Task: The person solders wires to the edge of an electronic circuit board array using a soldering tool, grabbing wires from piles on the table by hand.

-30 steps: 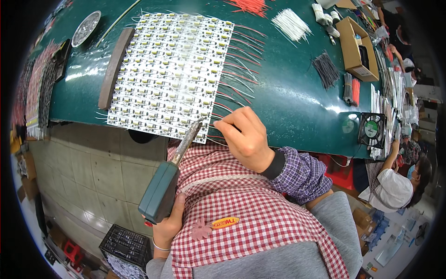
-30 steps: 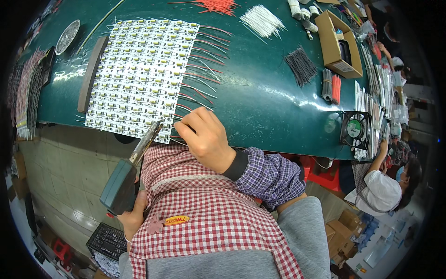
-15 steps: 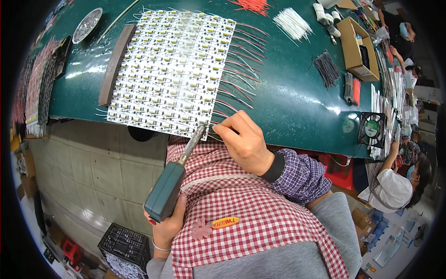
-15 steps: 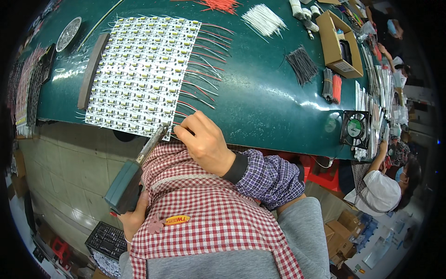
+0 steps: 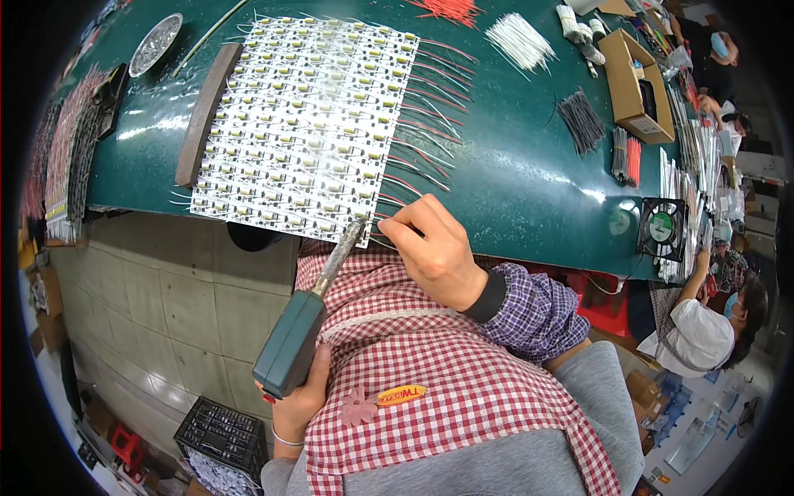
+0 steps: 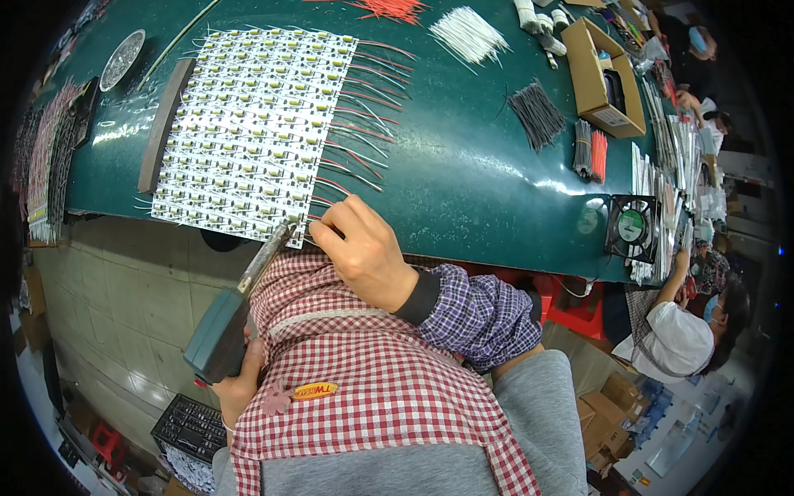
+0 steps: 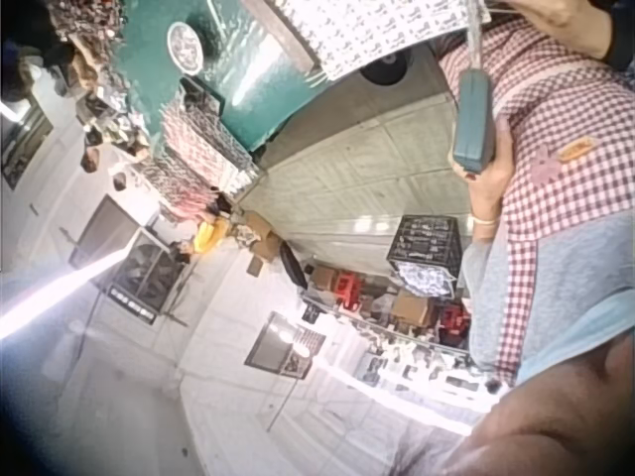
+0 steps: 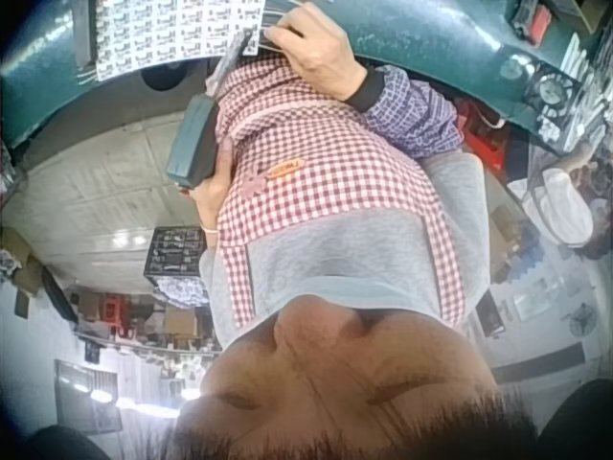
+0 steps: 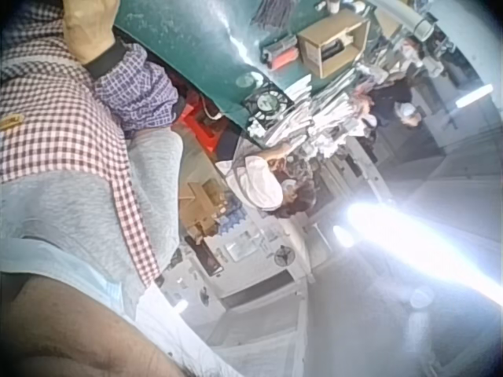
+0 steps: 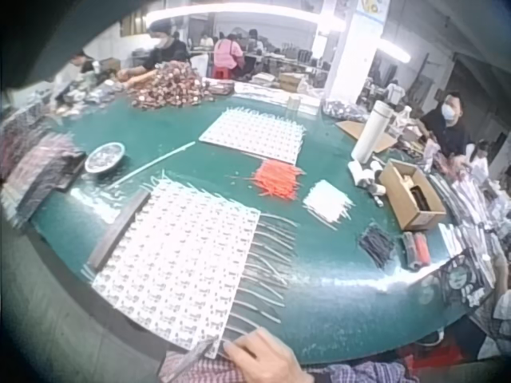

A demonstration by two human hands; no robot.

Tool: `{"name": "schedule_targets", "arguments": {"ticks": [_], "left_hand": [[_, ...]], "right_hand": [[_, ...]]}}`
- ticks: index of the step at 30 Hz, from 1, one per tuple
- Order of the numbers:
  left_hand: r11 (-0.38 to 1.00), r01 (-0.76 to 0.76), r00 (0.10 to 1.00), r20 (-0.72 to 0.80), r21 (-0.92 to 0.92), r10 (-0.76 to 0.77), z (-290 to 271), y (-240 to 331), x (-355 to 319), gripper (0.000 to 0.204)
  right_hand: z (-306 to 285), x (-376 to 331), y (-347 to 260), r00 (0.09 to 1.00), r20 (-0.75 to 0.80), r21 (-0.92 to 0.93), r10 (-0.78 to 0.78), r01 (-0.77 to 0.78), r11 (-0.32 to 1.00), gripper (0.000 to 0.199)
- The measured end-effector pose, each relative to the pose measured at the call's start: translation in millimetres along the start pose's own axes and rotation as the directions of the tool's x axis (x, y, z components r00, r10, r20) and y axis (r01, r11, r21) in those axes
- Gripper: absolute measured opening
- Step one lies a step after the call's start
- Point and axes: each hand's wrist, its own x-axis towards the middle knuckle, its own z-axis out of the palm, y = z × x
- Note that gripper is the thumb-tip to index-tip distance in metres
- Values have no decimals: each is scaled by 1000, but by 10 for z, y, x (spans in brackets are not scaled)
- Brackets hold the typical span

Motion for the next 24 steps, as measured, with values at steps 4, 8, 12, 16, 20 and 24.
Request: {"name": "schedule_targets", "arguments": {"ticks": [4, 8, 12, 16, 20, 24], "left_hand": [[984, 176, 983, 57, -32, -174, -13, 76, -5, 25], [997, 12, 1000, 9, -75, -11, 25, 111, 33, 17], [999, -2, 1000, -18, -51, 2, 7, 73, -7, 17], [1000, 17, 999, -30, -26, -18, -33, 56, -54, 17], [1000, -13, 1000, -26, -18, 13, -54, 23, -72, 18], [999, -50, 999, -9, 3, 50, -91, -60, -92, 20]], "right_hand": [[0, -4, -10, 1000, 13, -14, 2, -2, 1000, 23], [-1, -5, -17, 1000, 17, -20, 9, -8, 1000, 24], [-4, 14, -40, 999, -42, 4, 8, -7, 1000, 25], [-18, -25, -94, 998, -58, 37, -12, 15, 999, 25], [-1, -60, -137, 999, -45, 71, 0, 3, 998, 25], [23, -79, -134, 999, -33, 49, 6, -4, 999, 24]]}}
